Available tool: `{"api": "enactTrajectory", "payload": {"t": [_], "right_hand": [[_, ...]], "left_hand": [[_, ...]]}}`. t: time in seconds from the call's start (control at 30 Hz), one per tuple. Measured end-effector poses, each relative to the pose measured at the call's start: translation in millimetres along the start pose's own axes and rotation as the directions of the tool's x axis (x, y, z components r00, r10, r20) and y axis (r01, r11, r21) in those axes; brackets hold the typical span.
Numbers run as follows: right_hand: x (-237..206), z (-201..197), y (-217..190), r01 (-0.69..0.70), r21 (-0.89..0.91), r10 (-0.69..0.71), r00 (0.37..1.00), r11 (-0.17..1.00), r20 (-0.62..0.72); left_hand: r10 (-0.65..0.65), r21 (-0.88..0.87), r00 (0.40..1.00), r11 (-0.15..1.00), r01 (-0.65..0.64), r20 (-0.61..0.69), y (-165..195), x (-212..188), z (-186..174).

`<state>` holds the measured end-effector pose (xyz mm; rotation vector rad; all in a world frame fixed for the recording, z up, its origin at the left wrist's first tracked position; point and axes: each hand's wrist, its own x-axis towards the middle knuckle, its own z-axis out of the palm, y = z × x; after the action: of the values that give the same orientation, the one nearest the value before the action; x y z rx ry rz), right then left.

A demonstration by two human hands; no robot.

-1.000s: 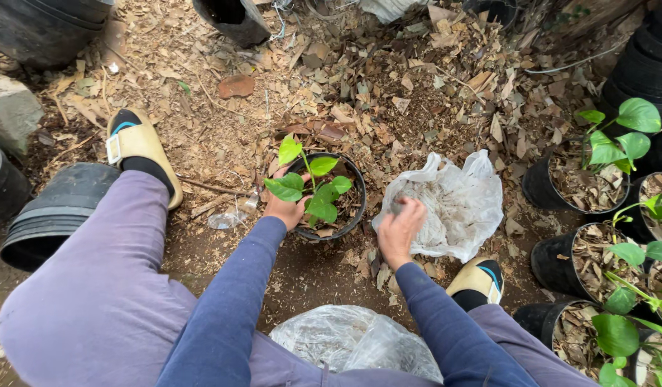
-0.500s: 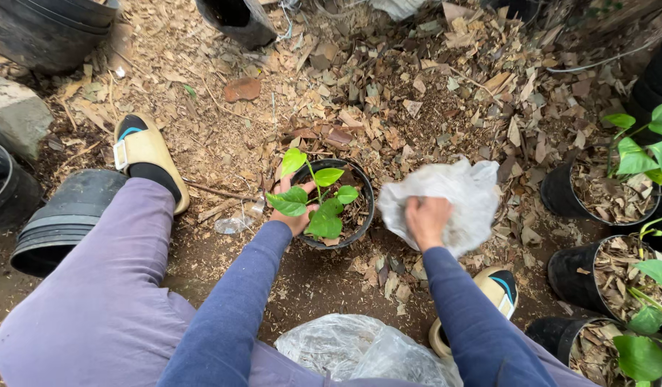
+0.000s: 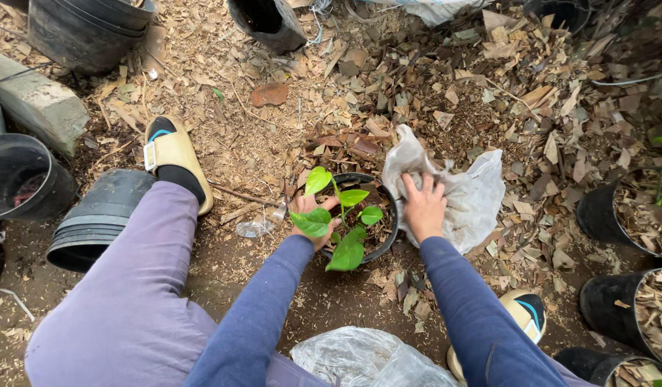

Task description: The person sits on the ground in a plant nursery and repots a pothos seedling. They fill a plastic pot with soil, remove the black polybag from the seedling's root ball, set the plant into the pot, add more soil and mulch around it, then place the finished pot with other potted seedlings and pick up an empty pot.

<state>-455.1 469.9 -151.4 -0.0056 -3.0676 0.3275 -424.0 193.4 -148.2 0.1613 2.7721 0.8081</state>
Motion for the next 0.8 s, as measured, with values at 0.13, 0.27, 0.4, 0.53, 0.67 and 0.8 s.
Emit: {"api": "enactTrajectory", "payload": {"t": [0.13,0.27,0.4,0.53,0.67,0.8], "right_hand": [[12,-3,20,0.061,0.167,-0.052,0.997,0.984,-0.059],[43,-27,30,-0.029,0.541,0.034,0.999,0.84,0.001],[55,-73,29,-0.236,0.758,-0.103,0.923,0.608,0.37],[64,-108,-4,-0.265,0.587,-0.144,0.818,0.765,0.557],[65,-113,-47,0.169,0.507,-0.38,0.857,0.845,0.348],[65,-107,-76,0.225,0.436,-0.395,0.849,0.871,0.352]], "left_hand": [[0.097,0.013,0.991,0.995,-0.096,-0.093,4,-3,-4],[0.037,0.069,0.999,0.997,-0.035,-0.027,12,0,-7],[0.003,0.024,1.0,1.0,-0.002,-0.024,17,2,-6],[0.073,0.026,0.995,0.997,-0.072,-0.074,14,0,-4],[0.16,0.041,0.97,0.987,-0.155,-0.183,12,-2,-1],[0.197,0.027,0.947,0.98,-0.197,-0.254,11,-5,-1]]}}
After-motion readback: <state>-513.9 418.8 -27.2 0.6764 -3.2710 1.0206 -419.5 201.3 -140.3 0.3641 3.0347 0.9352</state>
